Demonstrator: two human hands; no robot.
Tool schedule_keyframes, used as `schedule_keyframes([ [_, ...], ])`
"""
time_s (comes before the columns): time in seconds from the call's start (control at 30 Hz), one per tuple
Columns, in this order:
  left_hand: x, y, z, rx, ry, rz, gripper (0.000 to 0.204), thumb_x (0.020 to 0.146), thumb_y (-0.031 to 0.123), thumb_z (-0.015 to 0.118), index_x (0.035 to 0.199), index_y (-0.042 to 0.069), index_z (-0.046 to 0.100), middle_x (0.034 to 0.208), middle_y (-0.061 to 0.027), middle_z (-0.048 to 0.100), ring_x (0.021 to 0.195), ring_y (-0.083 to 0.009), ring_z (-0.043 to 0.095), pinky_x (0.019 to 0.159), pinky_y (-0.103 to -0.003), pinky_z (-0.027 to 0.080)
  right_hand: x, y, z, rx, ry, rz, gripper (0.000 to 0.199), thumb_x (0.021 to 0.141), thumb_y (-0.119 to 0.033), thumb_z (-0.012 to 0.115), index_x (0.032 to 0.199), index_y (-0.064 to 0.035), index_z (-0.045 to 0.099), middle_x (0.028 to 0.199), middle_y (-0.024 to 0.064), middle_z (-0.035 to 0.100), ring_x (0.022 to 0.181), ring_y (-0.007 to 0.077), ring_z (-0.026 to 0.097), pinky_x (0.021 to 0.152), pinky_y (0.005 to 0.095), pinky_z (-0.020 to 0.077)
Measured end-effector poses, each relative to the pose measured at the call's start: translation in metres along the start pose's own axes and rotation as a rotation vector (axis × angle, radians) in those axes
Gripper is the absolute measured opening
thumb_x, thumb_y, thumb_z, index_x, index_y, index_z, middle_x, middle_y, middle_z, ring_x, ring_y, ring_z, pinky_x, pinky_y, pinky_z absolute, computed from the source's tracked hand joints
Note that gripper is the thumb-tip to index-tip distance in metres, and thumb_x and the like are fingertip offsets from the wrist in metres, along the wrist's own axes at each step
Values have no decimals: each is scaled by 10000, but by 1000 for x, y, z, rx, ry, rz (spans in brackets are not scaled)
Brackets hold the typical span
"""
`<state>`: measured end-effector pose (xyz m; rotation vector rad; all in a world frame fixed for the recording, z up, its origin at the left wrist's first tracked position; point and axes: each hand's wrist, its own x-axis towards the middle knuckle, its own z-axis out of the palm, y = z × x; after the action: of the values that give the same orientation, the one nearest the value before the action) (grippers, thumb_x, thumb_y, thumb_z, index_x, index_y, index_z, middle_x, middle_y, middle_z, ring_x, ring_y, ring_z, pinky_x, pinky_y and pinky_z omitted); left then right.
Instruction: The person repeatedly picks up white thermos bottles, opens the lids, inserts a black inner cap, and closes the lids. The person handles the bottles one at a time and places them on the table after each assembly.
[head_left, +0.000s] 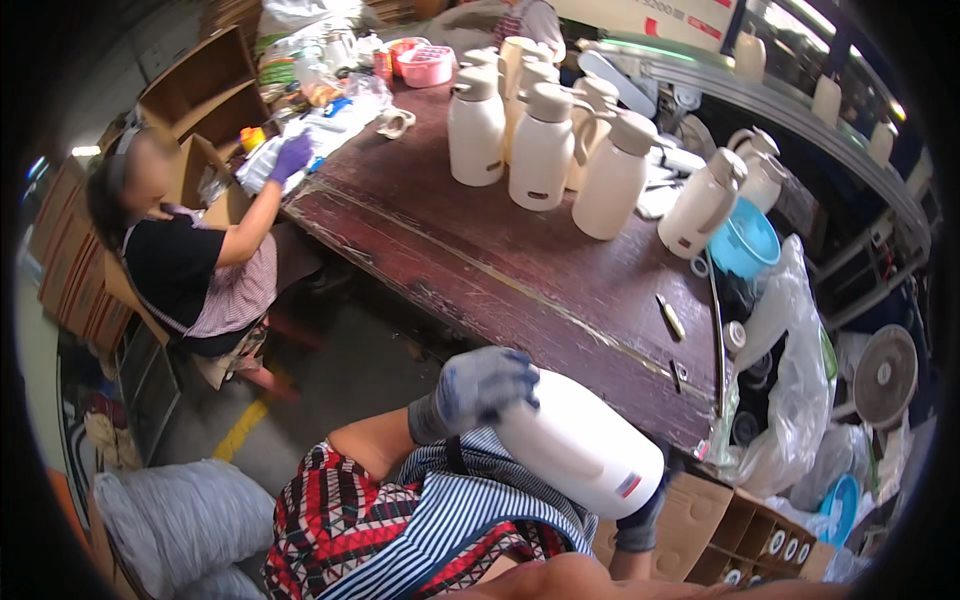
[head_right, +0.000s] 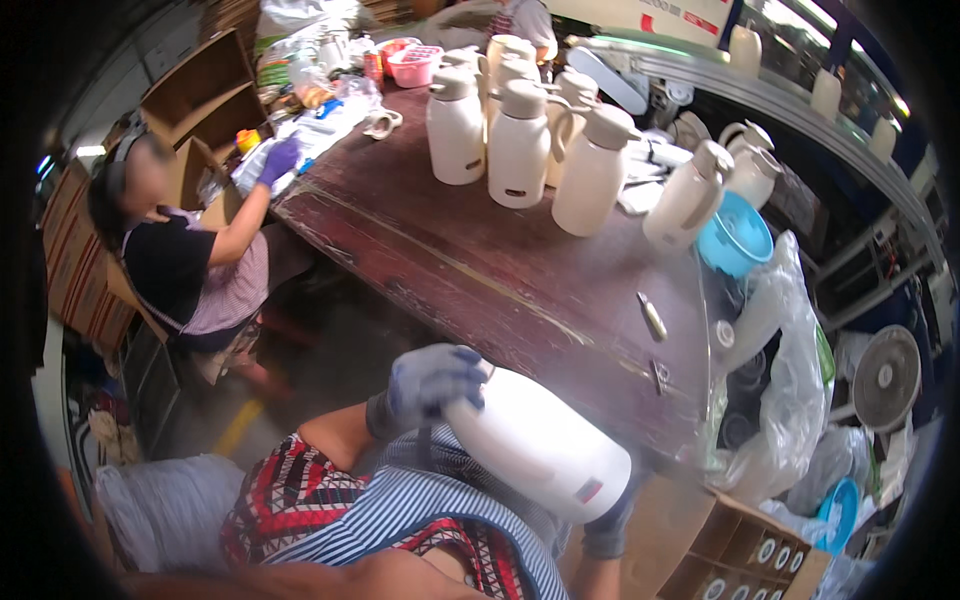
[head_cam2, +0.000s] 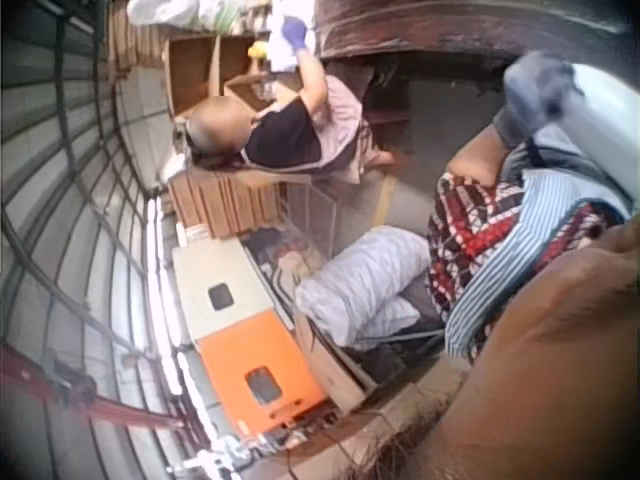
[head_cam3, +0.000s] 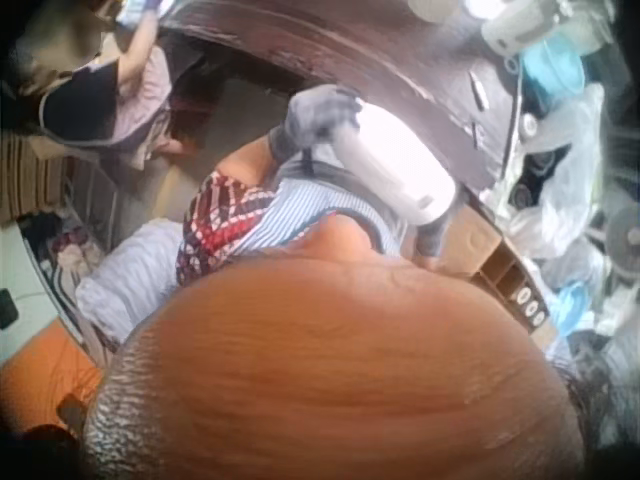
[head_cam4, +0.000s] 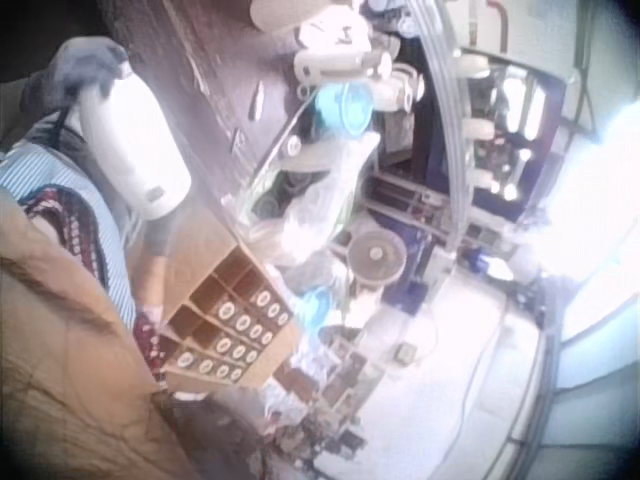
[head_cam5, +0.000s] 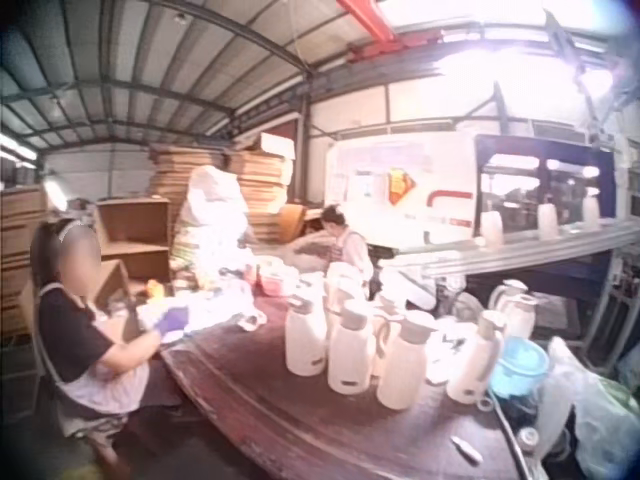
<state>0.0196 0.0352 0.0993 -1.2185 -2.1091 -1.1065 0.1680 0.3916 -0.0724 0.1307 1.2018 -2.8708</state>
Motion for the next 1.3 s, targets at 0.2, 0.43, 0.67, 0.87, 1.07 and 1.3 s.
schedule_keyframes([
  [0.2,-1,14,8,27,-168,409,322,790,158,798,1096,83,738,1172,-90,726,1087,-345,716,911,-441,613,2,1,18,-1527,-135,-303,750,992,-491,593,1529,-8,388,1510,161,491,1354,293,512,1106,463,465],
  [0.43,-33,-44,23,-575,186,-568,279,876,285,779,957,29,705,972,-100,715,927,-210,692,873,-356,548,-2,-50,81,-1044,176,-365,818,1001,-529,551,1571,6,311,1597,200,357,1455,322,383,1225,475,289],
  [0.67,-26,-23,36,-269,232,-428,135,848,79,694,941,-17,671,959,-146,695,880,-258,673,815,-355,532,10,-43,86,-909,149,-208,837,1041,-553,465,1617,7,231,1674,239,233,1513,362,310,1266,472,223],
  [0.87,-60,-50,59,-591,249,-681,153,874,114,749,936,-5,677,982,-95,676,895,-191,646,843,-323,518,-2,-52,76,-1582,-64,-271,795,1044,-595,435,1605,-43,320,1658,243,285,1528,360,294,1240,471,255],
  [1.07,-111,-112,101,-756,79,-844,191,895,14,700,1082,1,671,979,-33,700,920,-127,649,866,-284,521,16,-48,117,-1438,-284,-730,886,998,-744,299,1546,-63,438,1621,293,328,1529,500,245,1222,646,129],
  [1.3,-133,-96,102,-439,77,-898,177,858,25,724,1028,-11,695,951,-57,719,883,-153,665,831,-294,532,16,-2,94,-1394,133,-492,832,1074,-628,228,1594,19,273,1616,280,338,1508,422,312,1236,494,231],
])
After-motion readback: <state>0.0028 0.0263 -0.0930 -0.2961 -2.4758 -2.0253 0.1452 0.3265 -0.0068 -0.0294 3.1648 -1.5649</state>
